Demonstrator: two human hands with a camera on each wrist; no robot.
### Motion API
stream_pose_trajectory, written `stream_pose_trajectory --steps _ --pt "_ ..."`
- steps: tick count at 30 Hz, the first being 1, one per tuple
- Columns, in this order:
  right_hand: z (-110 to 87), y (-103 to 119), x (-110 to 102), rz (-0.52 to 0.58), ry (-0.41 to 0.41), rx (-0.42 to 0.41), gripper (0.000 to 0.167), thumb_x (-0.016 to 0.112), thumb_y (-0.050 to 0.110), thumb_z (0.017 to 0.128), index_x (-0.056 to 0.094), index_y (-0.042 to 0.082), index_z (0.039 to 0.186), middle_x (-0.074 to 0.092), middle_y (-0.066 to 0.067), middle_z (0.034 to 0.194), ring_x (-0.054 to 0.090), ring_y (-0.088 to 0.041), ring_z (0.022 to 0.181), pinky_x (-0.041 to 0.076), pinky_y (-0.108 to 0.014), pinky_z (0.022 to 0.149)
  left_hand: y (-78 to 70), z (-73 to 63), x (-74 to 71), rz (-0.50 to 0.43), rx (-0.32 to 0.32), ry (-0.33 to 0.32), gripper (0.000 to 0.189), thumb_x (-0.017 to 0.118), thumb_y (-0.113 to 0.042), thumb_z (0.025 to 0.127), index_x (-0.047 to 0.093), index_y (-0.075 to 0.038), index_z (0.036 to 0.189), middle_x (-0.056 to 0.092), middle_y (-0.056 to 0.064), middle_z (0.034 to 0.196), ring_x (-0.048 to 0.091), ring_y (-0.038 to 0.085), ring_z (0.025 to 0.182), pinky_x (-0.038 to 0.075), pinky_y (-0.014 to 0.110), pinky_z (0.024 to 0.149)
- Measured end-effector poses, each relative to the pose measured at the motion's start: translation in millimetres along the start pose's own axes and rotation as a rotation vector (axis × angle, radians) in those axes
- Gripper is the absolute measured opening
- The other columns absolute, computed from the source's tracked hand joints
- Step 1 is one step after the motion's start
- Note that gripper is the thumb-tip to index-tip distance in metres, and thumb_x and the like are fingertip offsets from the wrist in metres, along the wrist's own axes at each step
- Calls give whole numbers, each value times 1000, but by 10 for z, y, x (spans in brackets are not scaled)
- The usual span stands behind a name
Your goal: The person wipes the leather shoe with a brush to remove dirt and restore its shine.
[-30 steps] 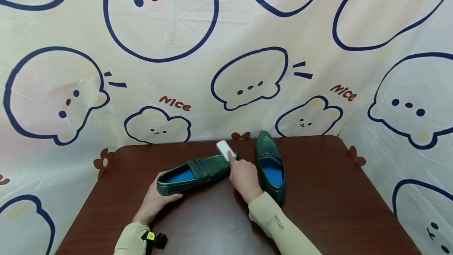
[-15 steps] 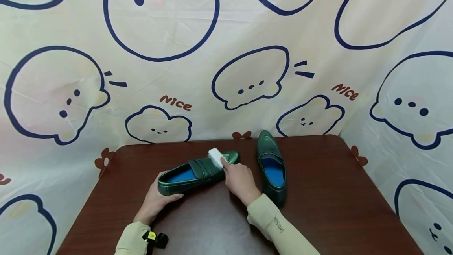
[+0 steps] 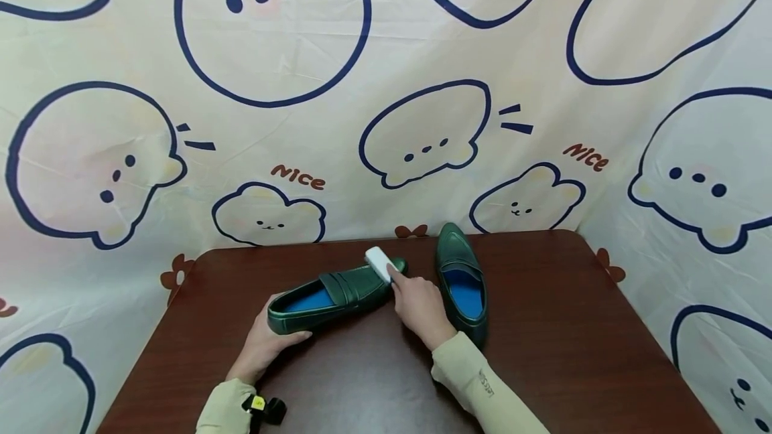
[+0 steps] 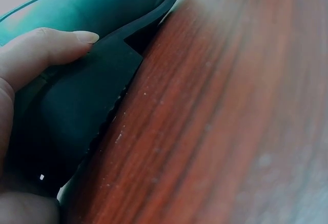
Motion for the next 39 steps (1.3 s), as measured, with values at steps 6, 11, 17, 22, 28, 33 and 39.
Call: stream_pose_trajectory --steps 6,11,17,22,28,33,39 --pt "-50 203 93 172 105 -73 46 61 23 105 56 26 151 60 1 64 45 -11 46 35 -26 46 8 -1 -5 -2 -8 -4 94 96 -23 74 41 -20 151 54 4 146 54 13 121 48 21 96" --pt "-44 229 90 112 98 -81 45 62 23 105 58 27 149 58 0 62 42 -12 45 32 -26 44 -5 -3 2 4 -9 -3 95 96 -23 74 41 -19 151 53 6 146 53 15 122 48 22 97" --pt "-1 9 -12 -74 -10 5 40 68 23 101 65 25 142 71 -8 72 48 -18 46 38 -31 42 -17 -9 -3 -2 -5 -4 94 96 -23 74 41 -18 151 54 6 146 53 17 123 49 21 96" --pt "9 -91 -78 -107 -50 46 40 68 20 100 66 21 141 69 -9 69 46 -20 44 39 -33 41 -16 -1 2 -1 -2 3 95 95 -24 75 40 -18 152 52 7 147 53 17 123 49 22 96" --pt "-12 53 -42 36 28 1 42 66 23 102 63 24 144 74 -8 78 57 -18 54 45 -32 49 7 9 -12 -4 -10 -8 94 96 -22 74 41 -20 151 54 5 146 54 14 121 49 22 96" --pt "-27 232 24 144 104 -37 43 63 24 105 59 26 148 57 1 59 48 -13 48 37 -27 47 -11 2 -10 -4 -6 -6 94 95 -22 75 41 -19 152 53 6 147 52 16 122 49 23 97" --pt "-39 297 76 192 137 -38 44 61 23 106 58 26 149 44 3 51 34 -11 43 27 -26 44 -50 -23 -12 4 -8 -7 94 95 -22 75 41 -19 152 53 6 147 52 15 122 49 24 97"
Point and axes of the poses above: each hand's wrist, its own z-axis towards the middle knuckle, its own x-axis out of the palm, y = z × x, the point moved 7 cm from there along z, towards the middle knuckle
